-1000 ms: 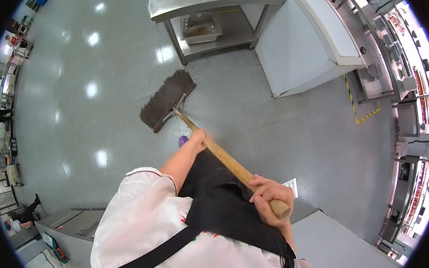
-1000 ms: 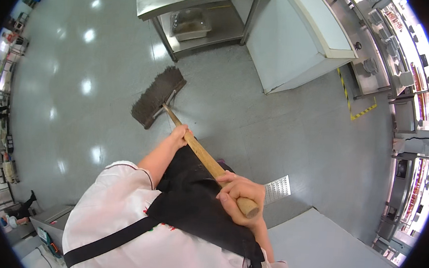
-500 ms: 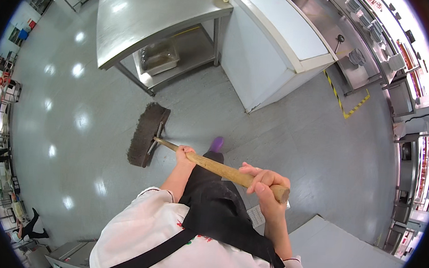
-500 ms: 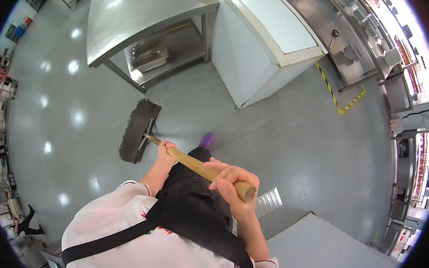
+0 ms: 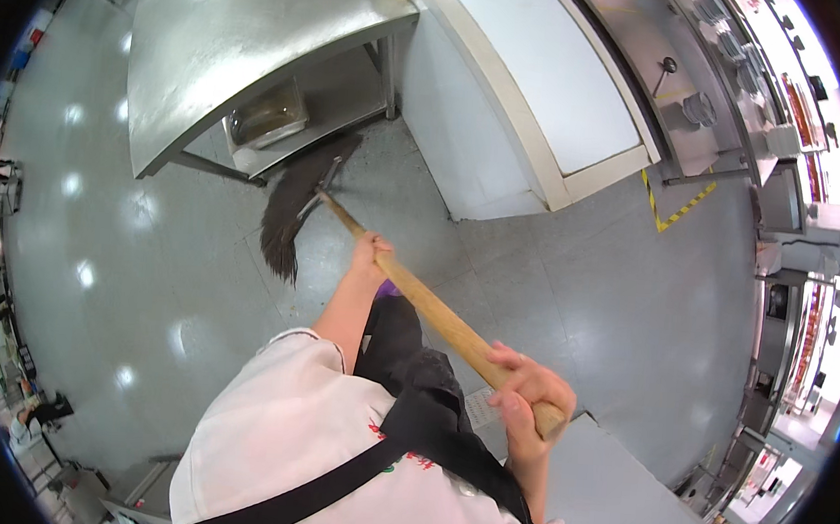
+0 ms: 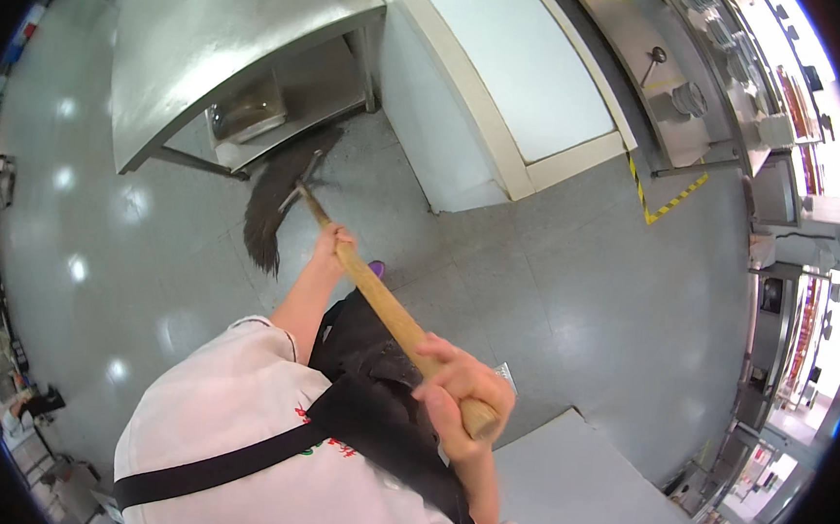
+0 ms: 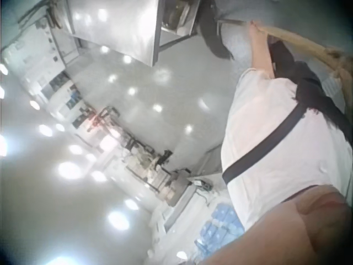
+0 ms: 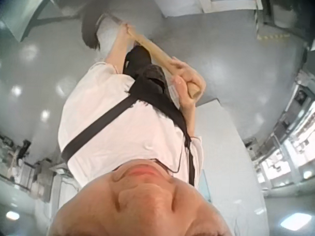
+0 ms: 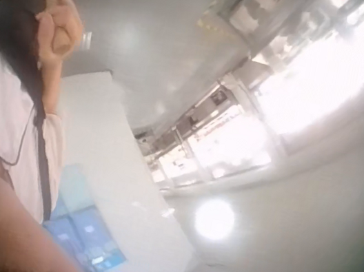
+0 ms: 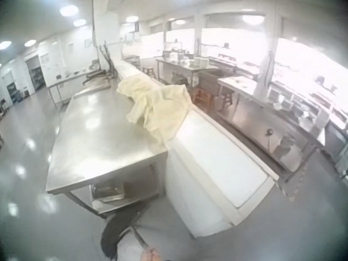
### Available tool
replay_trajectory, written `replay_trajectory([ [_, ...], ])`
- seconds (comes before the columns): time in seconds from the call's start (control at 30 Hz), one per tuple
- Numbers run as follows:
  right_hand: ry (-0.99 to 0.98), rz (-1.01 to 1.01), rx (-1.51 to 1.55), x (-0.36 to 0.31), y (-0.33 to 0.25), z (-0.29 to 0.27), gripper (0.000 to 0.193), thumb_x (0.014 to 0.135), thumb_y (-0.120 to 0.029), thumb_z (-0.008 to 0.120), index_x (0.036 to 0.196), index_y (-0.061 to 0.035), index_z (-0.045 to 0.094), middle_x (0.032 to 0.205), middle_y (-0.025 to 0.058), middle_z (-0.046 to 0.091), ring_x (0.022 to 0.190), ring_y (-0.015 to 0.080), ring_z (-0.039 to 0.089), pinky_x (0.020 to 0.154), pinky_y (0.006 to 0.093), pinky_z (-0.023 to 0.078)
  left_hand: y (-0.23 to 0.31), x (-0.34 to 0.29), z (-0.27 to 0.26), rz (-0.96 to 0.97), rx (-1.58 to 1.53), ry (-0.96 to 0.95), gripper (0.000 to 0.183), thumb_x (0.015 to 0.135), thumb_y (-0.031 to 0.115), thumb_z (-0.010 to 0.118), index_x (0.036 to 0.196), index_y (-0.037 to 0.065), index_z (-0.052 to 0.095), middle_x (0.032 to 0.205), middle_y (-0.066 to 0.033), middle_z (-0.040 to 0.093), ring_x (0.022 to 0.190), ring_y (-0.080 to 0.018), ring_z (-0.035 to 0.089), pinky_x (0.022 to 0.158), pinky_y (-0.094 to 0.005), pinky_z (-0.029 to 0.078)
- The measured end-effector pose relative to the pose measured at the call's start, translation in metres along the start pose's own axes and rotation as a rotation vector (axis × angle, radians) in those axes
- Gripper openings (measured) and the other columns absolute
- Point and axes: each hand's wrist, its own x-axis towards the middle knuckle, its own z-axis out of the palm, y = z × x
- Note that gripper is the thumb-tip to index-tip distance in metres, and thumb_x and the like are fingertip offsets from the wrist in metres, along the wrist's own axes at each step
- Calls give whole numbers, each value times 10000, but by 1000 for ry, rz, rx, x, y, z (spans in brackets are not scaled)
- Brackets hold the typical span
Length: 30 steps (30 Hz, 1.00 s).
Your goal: The person sweeps the kitchen floor using a broom, moving around stainless steel equipment and tables. The person navigates the space, sweeping debris into a pile and continuing to clean different areas of the floor.
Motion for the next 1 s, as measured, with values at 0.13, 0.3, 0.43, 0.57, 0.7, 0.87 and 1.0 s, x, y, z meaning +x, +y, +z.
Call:
replay_trajectory([
  [0.13,280,40,-127,-36,-15,-25,188,749,-104,588,593,-26,516,594,93,574,813,347,642,922,534,451,-47,0,25,74,425,276,209,954,210,489,825,47,479,705,-81,531,619,-212,545,561,-316,482],
  [0.3,365,31,-296,-72,-55,-63,212,760,-165,543,594,-54,474,591,76,506,768,316,610,879,530,474,-121,9,0,-109,420,253,146,876,145,534,833,8,505,742,-131,552,683,-247,575,618,-364,509],
  [0.43,375,50,-348,-125,-85,-106,219,755,-177,537,588,-65,451,636,84,503,781,315,604,874,472,478,-200,-19,-57,-208,443,141,69,742,53,516,749,-13,536,742,-150,559,680,-254,578,613,-365,507],
  [0.57,376,-51,-360,-176,-121,-141,214,830,-176,559,660,-49,533,634,118,564,725,333,636,724,487,551,-291,-62,-100,-183,467,149,138,768,52,510,643,-8,511,695,-165,552,620,-264,574,570,-377,502],
  [0.7,293,-289,-209,-219,-138,-184,257,852,-183,507,640,-38,494,635,132,499,724,347,582,728,495,526,-334,-123,-104,-243,482,290,107,757,83,505,665,39,473,635,-132,523,623,-272,560,591,-352,483],
  [0.87,233,-563,39,-260,-164,-233,259,859,-184,494,631,-65,460,614,94,450,741,314,558,794,492,474,-342,-174,-112,-268,238,249,83,792,31,491,721,-5,468,661,-160,524,573,-283,573,527,-395,506],
  [1.0,25,-604,156,-284,-166,-246,234,844,-206,514,652,-84,461,675,93,481,874,351,540,875,534,409,-303,-226,-97,-158,225,187,49,736,25,485,700,8,456,642,-157,516,581,-288,563,557,-404,497],
])
